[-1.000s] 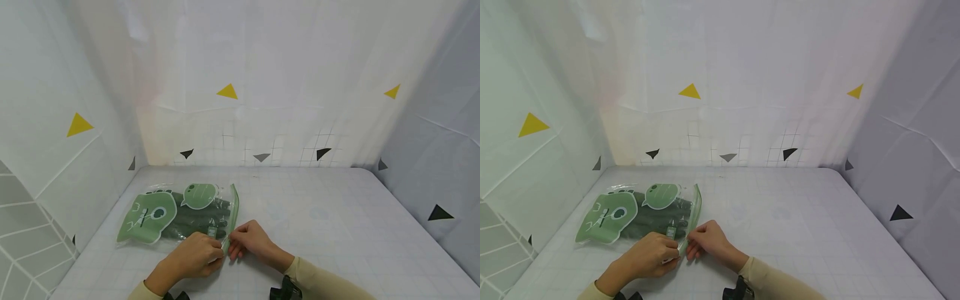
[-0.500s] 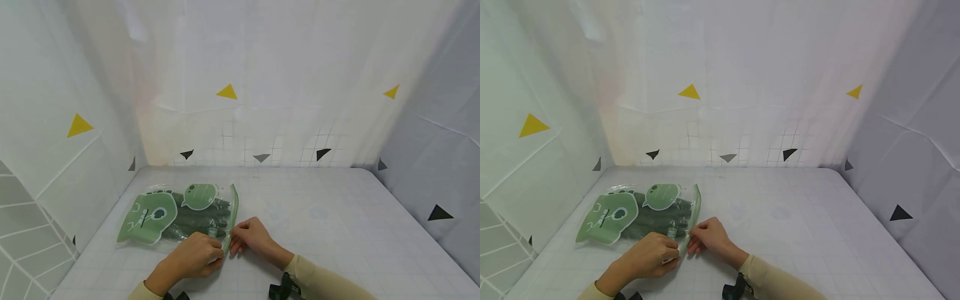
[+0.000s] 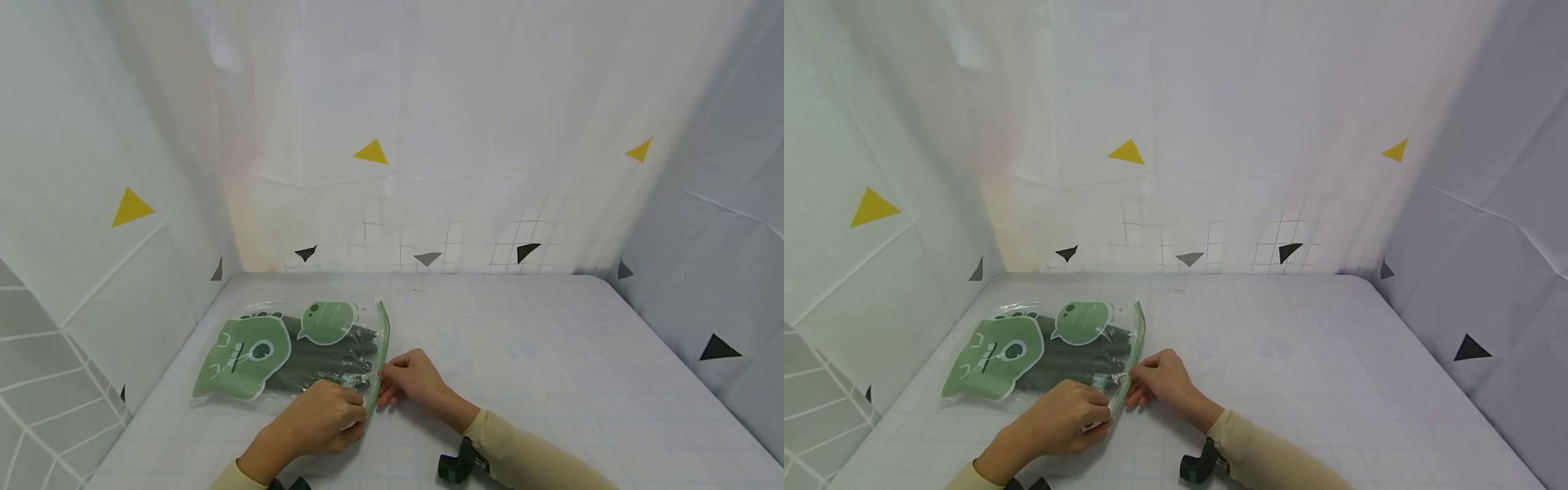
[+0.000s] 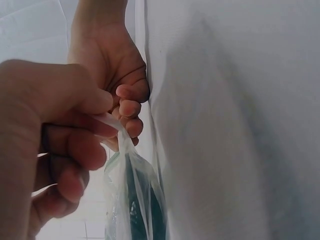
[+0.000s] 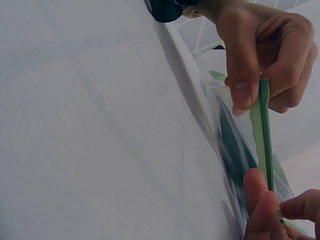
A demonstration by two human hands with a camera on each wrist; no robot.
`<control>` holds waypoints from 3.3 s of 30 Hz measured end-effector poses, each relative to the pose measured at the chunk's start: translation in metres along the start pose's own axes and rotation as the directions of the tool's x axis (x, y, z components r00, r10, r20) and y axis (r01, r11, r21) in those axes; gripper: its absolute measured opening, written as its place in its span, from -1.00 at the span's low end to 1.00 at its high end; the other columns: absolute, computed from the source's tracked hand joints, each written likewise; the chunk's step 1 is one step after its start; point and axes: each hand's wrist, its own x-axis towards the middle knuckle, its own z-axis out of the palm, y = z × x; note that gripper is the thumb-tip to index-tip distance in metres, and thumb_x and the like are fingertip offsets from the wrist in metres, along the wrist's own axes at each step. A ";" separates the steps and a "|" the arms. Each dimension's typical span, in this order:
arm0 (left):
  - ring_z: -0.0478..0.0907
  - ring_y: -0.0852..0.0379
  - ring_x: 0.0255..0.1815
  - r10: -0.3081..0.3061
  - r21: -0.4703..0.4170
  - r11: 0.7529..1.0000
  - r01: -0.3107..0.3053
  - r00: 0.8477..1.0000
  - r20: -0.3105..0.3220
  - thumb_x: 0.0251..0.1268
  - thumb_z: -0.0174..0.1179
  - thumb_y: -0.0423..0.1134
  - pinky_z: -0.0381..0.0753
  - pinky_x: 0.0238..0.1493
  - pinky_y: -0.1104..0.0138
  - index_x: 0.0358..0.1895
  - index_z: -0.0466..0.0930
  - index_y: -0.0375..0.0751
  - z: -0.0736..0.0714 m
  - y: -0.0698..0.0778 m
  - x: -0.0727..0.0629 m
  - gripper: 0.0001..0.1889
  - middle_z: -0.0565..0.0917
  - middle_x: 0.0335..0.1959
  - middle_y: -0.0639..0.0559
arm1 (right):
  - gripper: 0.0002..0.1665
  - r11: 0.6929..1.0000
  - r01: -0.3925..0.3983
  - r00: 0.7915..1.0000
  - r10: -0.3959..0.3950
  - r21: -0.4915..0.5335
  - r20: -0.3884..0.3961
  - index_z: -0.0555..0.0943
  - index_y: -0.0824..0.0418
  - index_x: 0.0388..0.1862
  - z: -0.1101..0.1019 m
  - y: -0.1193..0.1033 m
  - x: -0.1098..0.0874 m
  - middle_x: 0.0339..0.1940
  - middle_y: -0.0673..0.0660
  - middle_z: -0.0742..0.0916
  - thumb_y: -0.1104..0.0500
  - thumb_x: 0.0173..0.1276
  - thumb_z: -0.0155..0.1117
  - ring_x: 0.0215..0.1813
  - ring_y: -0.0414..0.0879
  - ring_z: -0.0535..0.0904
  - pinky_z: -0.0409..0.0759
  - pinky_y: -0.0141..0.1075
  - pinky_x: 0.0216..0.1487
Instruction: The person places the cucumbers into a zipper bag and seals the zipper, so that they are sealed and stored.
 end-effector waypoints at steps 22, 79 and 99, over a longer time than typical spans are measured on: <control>0.27 0.46 -0.63 0.002 0.017 1.000 -0.003 1.000 0.007 0.03 0.51 -0.25 0.24 -0.61 0.54 -0.55 0.60 0.09 0.000 -0.002 -0.001 -0.77 0.42 -0.59 0.33 | -0.76 1.000 -0.015 0.999 0.014 -0.020 -0.044 0.77 0.47 -0.17 -0.007 -0.003 0.012 -0.46 0.37 0.77 0.29 0.44 0.26 -0.52 0.04 0.76 0.65 -0.33 -0.55; 0.30 0.43 -0.63 0.011 0.017 1.000 -0.011 1.000 -0.008 0.04 0.49 -0.27 0.31 -0.61 0.53 -0.55 0.60 0.09 -0.001 -0.002 -0.001 -0.77 0.42 -0.60 0.33 | -0.75 0.999 -0.021 0.994 0.017 -0.038 -0.106 0.77 0.45 -0.19 -0.023 -0.002 0.048 -0.48 0.34 0.77 0.26 0.43 0.27 -0.57 -0.01 0.72 0.71 -0.25 -0.50; 0.29 0.41 -0.65 0.016 0.021 1.000 -0.015 1.000 -0.021 0.01 0.49 -0.28 0.29 -0.63 0.50 -0.57 0.57 0.08 -0.001 -0.002 0.000 -0.75 0.40 -0.61 0.32 | -0.76 0.994 -0.012 0.993 -0.002 -0.113 -0.118 0.77 0.44 -0.28 -0.031 -0.001 0.065 -0.54 0.30 0.76 0.28 0.38 0.24 -0.60 -0.06 0.69 0.68 -0.29 -0.53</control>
